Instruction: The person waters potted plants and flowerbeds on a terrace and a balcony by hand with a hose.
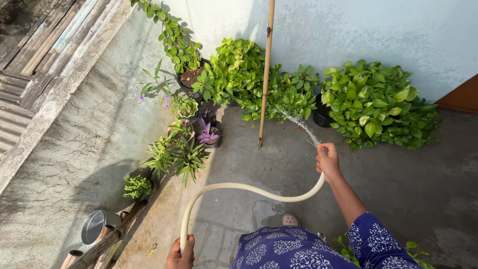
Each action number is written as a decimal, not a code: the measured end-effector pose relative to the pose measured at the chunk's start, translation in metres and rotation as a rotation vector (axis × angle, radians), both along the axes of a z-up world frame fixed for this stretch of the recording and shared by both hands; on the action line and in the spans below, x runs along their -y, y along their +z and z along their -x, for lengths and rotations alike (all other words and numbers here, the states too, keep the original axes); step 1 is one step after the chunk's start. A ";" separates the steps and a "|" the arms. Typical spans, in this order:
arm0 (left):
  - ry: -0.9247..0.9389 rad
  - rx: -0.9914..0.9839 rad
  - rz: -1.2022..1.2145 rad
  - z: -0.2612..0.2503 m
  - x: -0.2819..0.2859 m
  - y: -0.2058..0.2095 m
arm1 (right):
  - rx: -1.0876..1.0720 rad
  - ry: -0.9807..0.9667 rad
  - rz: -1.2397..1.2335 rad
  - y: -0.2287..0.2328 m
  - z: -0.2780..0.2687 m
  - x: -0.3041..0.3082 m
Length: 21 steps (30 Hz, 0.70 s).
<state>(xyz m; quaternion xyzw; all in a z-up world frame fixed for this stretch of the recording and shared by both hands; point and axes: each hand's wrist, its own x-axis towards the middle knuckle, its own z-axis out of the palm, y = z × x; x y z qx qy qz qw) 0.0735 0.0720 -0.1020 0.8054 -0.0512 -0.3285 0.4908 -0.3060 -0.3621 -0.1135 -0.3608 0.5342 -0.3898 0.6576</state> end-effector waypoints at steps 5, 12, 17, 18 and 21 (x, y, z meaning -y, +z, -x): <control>-0.022 0.005 0.058 0.004 0.003 -0.003 | -0.049 -0.189 -0.028 -0.012 0.015 0.003; 0.049 0.010 0.088 0.006 -0.001 -0.012 | -0.039 -0.195 -0.040 -0.011 0.017 0.002; 0.063 0.004 0.060 0.011 -0.004 -0.008 | -0.011 -0.050 -0.036 -0.002 0.008 -0.002; 0.081 -0.016 0.044 0.012 -0.004 -0.005 | -0.011 -0.046 -0.036 0.000 0.006 -0.003; 0.071 -0.067 -0.041 0.013 -0.006 0.010 | 0.014 0.015 0.002 0.007 -0.001 -0.004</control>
